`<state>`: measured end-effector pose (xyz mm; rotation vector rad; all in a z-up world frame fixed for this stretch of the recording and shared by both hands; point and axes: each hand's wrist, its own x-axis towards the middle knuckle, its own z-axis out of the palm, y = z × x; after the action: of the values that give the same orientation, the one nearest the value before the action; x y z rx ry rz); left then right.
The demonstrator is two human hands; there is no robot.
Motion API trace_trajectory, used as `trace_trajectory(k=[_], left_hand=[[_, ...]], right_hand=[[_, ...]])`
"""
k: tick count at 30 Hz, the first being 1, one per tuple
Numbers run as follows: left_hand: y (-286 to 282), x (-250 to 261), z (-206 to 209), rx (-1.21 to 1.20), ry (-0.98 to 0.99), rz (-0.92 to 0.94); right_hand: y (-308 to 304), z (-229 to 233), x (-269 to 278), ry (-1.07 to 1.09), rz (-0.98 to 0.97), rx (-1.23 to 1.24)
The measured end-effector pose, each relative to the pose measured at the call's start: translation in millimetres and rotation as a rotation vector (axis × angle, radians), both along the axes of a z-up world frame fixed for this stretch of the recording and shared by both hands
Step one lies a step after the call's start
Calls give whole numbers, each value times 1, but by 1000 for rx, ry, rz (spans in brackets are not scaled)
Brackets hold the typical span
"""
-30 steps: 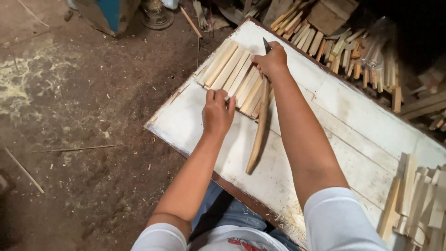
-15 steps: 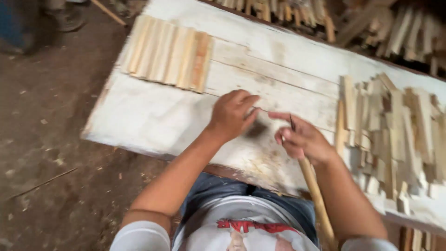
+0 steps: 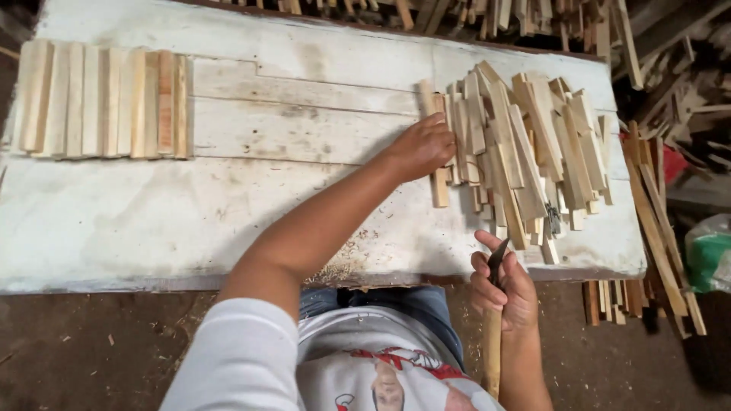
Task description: Carving and shaping the ends of small wooden slats using a hand tool.
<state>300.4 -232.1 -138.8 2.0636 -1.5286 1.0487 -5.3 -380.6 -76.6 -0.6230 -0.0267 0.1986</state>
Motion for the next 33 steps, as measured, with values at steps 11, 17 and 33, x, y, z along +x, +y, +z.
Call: trace_trajectory(k=[11,17,33], left_hand=[[144,-175,132,-630,595,-9],[204,-253,134,-829,855,161],[232,-295,170,-594,458,391]], right_hand=[[56,3,17,-66,-49,-195],[144,53,28,-199,63,-371],[213,99,20,-390,95,-592]])
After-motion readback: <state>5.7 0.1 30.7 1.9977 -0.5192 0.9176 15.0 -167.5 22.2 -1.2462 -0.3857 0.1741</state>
